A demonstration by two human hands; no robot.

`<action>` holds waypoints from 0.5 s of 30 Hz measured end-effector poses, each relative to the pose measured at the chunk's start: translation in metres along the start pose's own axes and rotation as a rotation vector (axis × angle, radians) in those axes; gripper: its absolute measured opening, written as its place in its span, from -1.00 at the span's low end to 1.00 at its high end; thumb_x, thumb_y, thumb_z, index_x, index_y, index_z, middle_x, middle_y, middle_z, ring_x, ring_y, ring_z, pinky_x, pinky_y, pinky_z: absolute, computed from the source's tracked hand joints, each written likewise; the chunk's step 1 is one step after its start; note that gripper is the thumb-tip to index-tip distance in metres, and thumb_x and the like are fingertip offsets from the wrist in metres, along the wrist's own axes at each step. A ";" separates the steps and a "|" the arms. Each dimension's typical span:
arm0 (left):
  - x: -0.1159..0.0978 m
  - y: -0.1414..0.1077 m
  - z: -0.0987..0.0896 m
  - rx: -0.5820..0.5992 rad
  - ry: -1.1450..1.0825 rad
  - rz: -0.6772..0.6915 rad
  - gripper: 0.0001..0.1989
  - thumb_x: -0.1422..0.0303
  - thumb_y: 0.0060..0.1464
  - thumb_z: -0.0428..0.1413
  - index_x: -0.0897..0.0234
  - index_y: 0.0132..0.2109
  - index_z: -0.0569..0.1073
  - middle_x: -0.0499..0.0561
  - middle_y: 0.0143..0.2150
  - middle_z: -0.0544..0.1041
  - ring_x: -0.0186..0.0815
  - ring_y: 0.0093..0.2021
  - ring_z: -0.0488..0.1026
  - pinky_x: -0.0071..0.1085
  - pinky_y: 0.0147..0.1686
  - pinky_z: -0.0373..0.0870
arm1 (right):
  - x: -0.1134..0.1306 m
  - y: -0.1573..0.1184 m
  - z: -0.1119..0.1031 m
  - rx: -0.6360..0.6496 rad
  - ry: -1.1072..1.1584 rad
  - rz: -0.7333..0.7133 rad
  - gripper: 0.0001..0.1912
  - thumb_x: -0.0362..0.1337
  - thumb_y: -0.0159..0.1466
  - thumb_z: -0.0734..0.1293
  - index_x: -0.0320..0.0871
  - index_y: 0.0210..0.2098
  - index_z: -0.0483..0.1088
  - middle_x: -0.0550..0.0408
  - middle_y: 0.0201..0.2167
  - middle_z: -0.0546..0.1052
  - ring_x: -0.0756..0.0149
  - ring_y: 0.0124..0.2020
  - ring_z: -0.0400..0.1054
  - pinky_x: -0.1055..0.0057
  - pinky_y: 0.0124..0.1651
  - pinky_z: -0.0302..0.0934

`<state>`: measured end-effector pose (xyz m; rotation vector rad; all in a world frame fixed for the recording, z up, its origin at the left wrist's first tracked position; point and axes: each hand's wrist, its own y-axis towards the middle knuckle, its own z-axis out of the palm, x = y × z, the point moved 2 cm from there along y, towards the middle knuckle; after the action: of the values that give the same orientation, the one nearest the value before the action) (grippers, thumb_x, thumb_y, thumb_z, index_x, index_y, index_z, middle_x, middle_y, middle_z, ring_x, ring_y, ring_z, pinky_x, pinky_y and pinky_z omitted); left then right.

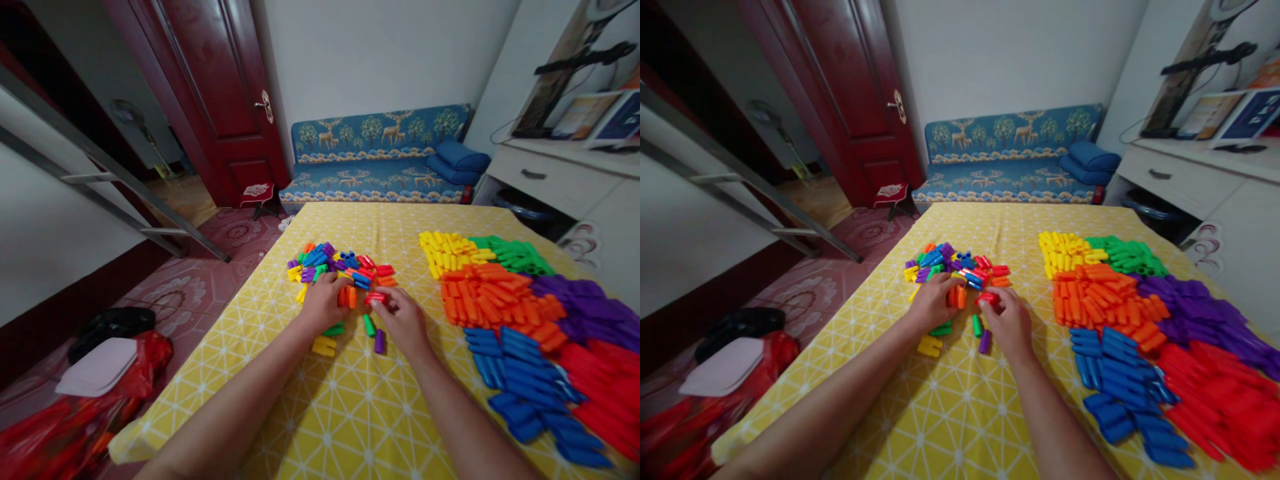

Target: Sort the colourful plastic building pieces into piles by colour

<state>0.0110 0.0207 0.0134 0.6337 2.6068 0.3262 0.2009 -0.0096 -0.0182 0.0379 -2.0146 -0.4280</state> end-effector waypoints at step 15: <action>0.005 -0.008 0.009 0.078 -0.813 0.123 -0.64 0.45 -0.01 0.21 0.26 -0.01 0.51 0.07 -0.07 0.59 -0.25 -0.17 0.54 -0.38 -0.15 0.48 | 0.015 -0.004 0.004 0.131 -0.056 -0.319 -0.50 -0.23 0.23 0.35 0.00 0.17 0.36 0.04 0.11 0.47 0.18 0.13 0.33 0.16 0.18 0.21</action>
<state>0.0079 0.0168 0.0011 0.7573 1.8116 -0.0126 0.1902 -0.0151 -0.0085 0.4375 -2.0951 -0.5007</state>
